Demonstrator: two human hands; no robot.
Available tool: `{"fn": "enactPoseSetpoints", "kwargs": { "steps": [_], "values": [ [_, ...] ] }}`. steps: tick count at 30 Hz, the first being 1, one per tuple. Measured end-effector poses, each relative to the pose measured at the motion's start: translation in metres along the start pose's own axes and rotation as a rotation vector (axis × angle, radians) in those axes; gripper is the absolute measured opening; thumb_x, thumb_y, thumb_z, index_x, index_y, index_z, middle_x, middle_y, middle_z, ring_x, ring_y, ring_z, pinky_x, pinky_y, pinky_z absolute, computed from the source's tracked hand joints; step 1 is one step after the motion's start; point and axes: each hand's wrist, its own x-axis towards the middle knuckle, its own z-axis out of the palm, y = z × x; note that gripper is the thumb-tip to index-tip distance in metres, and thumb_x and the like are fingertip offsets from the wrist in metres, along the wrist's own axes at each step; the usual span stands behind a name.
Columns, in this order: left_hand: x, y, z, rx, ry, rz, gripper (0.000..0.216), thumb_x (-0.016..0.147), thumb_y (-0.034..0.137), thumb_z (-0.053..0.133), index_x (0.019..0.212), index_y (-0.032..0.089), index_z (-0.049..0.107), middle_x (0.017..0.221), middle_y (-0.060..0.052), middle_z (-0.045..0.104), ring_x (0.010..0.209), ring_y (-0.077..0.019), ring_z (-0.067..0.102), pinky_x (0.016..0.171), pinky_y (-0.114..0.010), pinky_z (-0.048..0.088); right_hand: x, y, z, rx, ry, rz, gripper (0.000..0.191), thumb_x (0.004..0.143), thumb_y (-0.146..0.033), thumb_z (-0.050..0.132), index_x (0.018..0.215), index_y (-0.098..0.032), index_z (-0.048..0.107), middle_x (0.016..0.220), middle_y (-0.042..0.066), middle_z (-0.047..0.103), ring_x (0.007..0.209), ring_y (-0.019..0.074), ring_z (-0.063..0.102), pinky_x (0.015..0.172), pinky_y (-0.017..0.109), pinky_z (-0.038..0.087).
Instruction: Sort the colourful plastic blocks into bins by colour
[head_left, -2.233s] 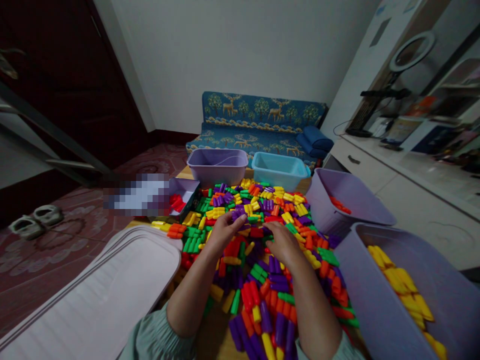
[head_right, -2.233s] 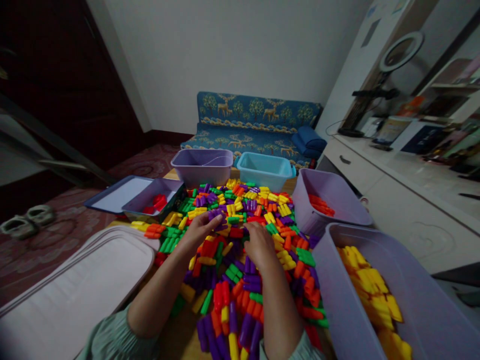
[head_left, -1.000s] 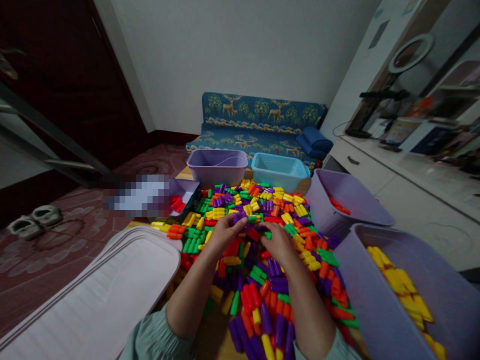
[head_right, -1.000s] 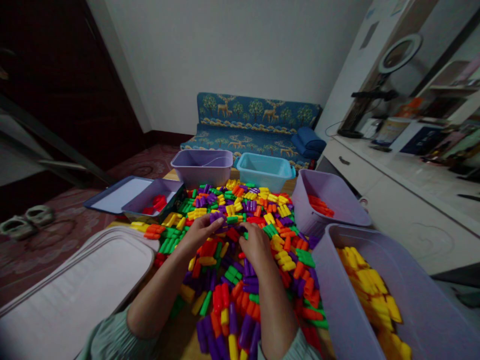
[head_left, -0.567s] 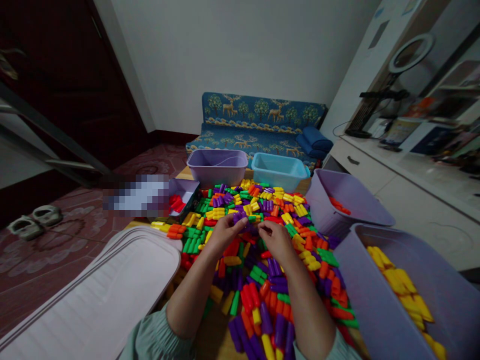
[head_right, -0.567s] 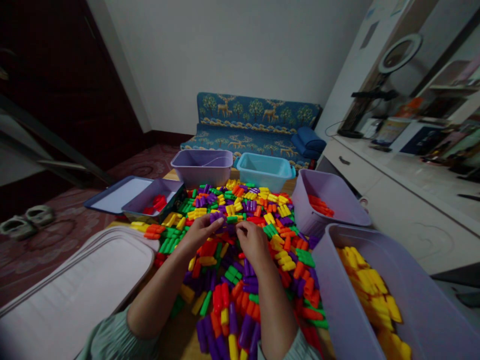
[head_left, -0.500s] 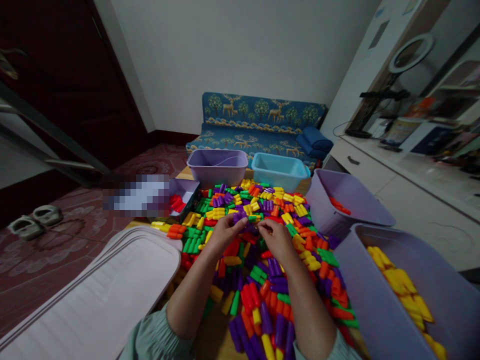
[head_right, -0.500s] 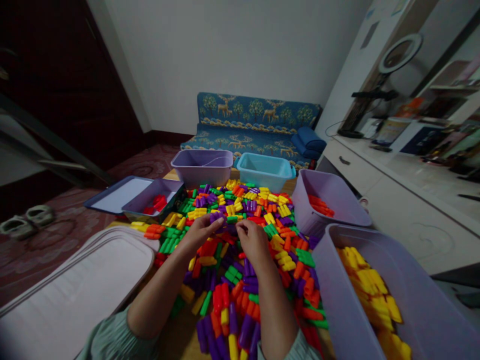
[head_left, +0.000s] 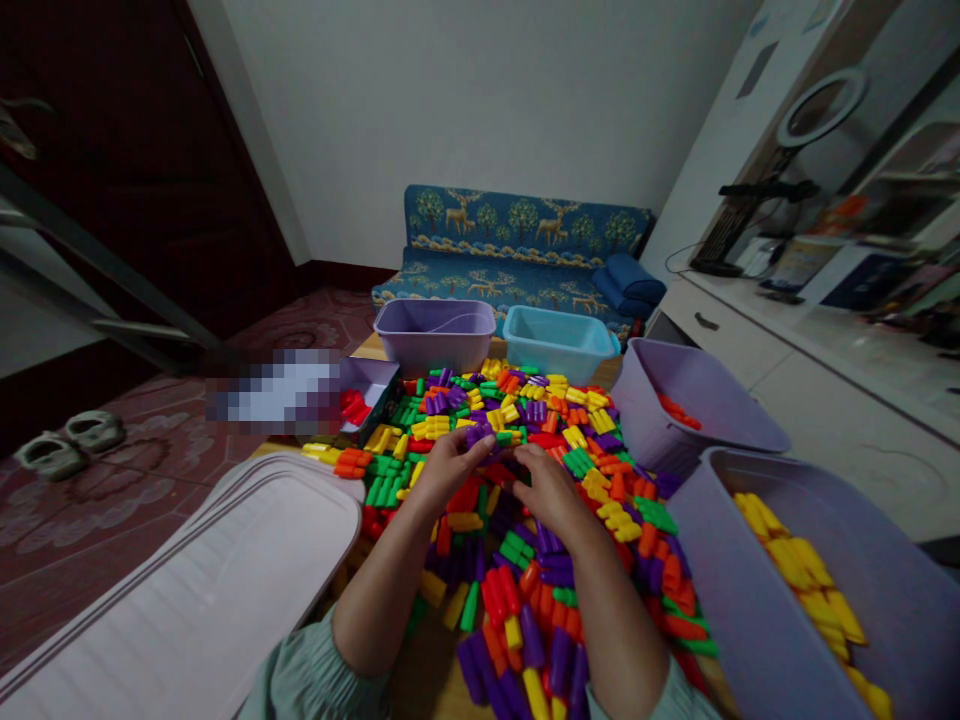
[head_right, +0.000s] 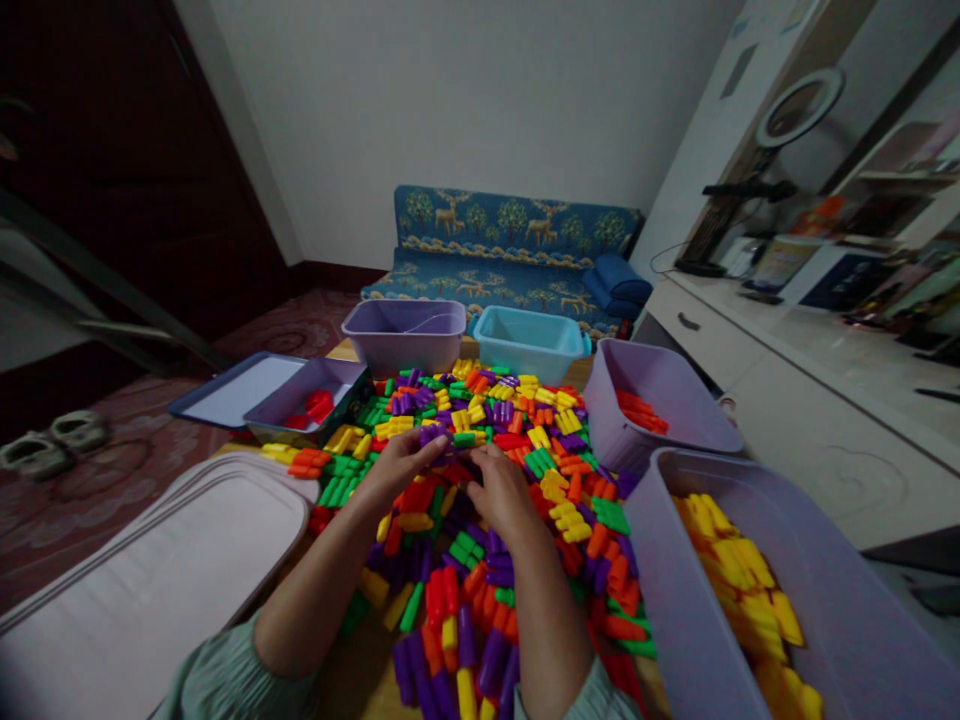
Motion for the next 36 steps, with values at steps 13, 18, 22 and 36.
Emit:
{"fn": "enactPoseSetpoints", "kwargs": {
  "steps": [13, 18, 22, 36],
  "values": [
    [-0.003, 0.006, 0.002, -0.078, -0.004, -0.03, 0.054, 0.059, 0.059, 0.079, 0.08, 0.011, 0.068, 0.073, -0.005, 0.068, 0.066, -0.0156, 0.062, 0.061, -0.025, 0.046, 0.006, -0.002, -0.001, 0.234, 0.302, 0.172, 0.018, 0.076, -0.023, 0.059, 0.093, -0.019, 0.065, 0.089, 0.006, 0.072, 0.084, 0.022, 0.068, 0.079, 0.035, 0.052],
    [-0.003, 0.006, 0.002, -0.065, -0.002, -0.034, 0.058, 0.058, 0.062, 0.078, 0.082, 0.011, 0.068, 0.073, -0.005, 0.069, 0.064, -0.0149, 0.061, 0.058, -0.024, 0.045, 0.004, -0.016, -0.007, 0.637, 0.291, 0.159, 0.038, 0.076, -0.032, 0.062, 0.111, -0.017, 0.059, 0.091, 0.007, 0.072, 0.072, 0.019, 0.069, 0.071, 0.032, 0.055],
    [-0.004, 0.008, 0.002, -0.051, -0.012, -0.055, 0.06, 0.06, 0.062, 0.077, 0.089, 0.01, 0.069, 0.074, -0.005, 0.069, 0.063, -0.0139, 0.06, 0.058, -0.023, 0.045, 0.002, -0.022, -0.004, 0.645, 0.181, 0.142, 0.052, 0.078, -0.03, 0.061, 0.129, -0.018, 0.054, 0.091, 0.006, 0.073, 0.07, 0.0177, 0.068, 0.071, 0.032, 0.055],
    [-0.006, 0.01, 0.004, -0.117, -0.082, -0.026, 0.058, 0.062, 0.057, 0.078, 0.095, 0.01, 0.069, 0.085, -0.007, 0.071, 0.072, -0.0167, 0.063, 0.067, -0.027, 0.05, 0.004, -0.011, 0.004, 0.51, 0.146, 0.143, 0.048, 0.076, -0.023, 0.063, 0.125, -0.024, 0.063, 0.103, 0.006, 0.073, 0.094, 0.0226, 0.067, 0.083, 0.036, 0.054]
  ]
}}
